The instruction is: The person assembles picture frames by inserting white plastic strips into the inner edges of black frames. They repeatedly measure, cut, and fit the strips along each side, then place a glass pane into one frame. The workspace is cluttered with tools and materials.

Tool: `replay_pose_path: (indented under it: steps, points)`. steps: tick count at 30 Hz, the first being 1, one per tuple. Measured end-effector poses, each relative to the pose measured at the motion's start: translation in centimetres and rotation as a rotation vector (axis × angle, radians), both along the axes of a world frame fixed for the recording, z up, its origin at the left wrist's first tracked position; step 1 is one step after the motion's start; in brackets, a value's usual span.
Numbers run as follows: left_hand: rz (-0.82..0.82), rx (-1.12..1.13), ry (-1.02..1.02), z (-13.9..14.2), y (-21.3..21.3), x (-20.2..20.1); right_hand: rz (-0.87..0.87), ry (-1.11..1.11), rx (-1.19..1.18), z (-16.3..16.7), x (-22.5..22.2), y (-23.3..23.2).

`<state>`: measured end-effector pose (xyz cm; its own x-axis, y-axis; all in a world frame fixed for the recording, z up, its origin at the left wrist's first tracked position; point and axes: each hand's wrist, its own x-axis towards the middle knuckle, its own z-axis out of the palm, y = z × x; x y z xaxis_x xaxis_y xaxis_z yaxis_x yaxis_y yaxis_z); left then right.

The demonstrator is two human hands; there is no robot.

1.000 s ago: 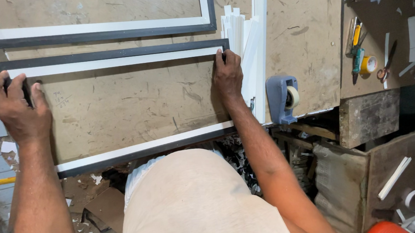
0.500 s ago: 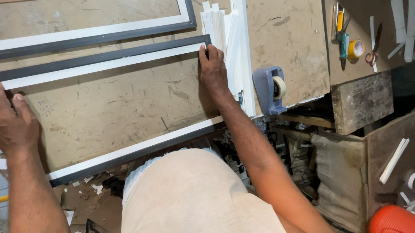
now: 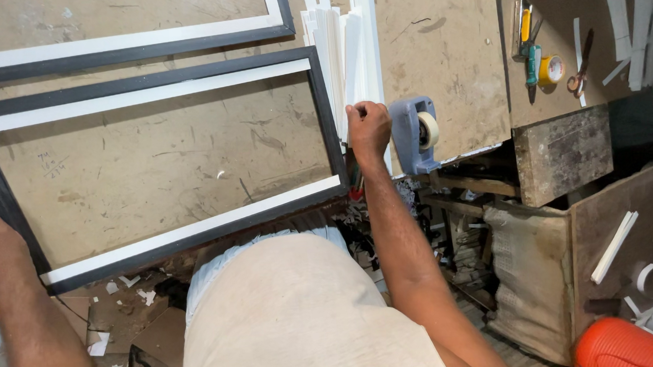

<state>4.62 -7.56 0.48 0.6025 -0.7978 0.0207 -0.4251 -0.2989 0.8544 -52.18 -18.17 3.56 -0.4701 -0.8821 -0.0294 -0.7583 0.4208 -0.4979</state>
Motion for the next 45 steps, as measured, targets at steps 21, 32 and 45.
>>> replay_pose_path:
  steps: [21, 32, 45]
  points:
    - [-0.462, -0.079, -0.105, 5.4, -2.3, -26.2, -0.087, -0.393, -0.068, -0.2, -4.7, 1.8]
    - [-0.896, -0.207, -0.294, 1.6, -7.3, -38.3, -0.103, -0.832, -0.017, 0.7, -4.5, 2.9]
    - [-0.965, -0.212, -0.651, -0.9, -7.4, -38.4, 0.435, -0.115, 0.105, 0.5, -0.5, 5.8]
